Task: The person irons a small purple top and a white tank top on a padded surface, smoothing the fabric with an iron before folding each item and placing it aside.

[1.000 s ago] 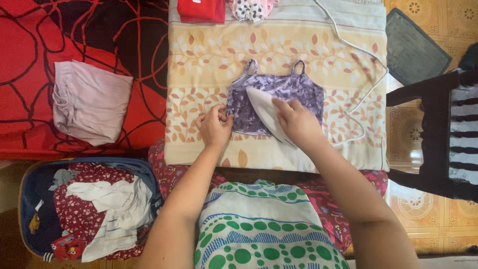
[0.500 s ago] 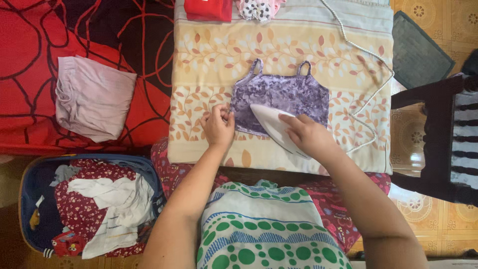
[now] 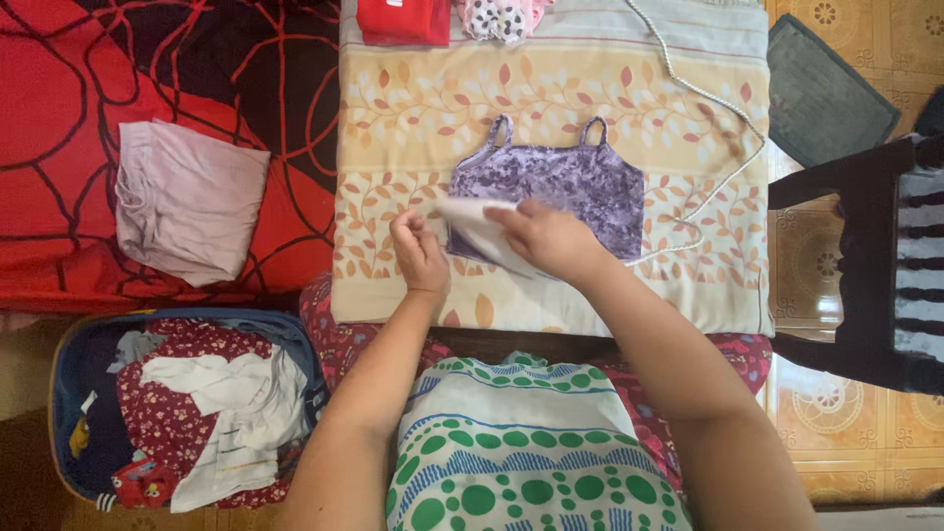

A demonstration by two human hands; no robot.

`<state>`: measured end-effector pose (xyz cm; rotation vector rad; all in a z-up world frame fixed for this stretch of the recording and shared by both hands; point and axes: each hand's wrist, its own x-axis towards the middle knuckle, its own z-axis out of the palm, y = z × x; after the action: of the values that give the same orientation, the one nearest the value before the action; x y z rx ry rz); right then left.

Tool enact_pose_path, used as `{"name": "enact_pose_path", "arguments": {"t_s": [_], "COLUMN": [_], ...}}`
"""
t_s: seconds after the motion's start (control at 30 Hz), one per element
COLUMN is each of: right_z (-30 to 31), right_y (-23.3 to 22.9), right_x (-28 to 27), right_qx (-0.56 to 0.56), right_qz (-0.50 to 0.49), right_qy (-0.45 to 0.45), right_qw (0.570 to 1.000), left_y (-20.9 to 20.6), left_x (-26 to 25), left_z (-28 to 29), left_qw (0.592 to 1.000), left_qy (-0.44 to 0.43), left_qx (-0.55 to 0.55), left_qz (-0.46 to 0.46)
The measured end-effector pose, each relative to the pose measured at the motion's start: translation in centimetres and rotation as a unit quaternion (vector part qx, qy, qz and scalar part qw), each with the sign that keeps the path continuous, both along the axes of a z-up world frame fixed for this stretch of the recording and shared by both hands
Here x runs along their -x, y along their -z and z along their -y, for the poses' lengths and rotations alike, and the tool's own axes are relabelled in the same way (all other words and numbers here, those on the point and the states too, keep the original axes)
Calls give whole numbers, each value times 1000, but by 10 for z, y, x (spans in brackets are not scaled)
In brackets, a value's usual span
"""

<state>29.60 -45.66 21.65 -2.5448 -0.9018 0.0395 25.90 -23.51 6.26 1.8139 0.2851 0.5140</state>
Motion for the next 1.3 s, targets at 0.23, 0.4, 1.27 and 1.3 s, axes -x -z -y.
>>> {"name": "enact_pose_path", "arguments": {"t_s": [0.23,0.4,1.27,1.3], "right_z": [46,71,68,62], "right_y": [-8,-13,-13,-12], "right_x": [52,60,47,36], "right_qx": [2,48,110,122], "right_qz": [-2,8,-37,-57], "right_qy": [20,151,287,297], "right_qw": [1000,987,951,945], "left_y": [-28,-39,-56,-56], "left_x": [-5,-11,-19,-18], "left_z": [6,18,23,23], "left_qw": [957,862,832,831], "left_qy": [50,196,232,231], "left_qx": [-284,-464,-472,-478], "left_qz": [-12,-53,-176,-170]}}
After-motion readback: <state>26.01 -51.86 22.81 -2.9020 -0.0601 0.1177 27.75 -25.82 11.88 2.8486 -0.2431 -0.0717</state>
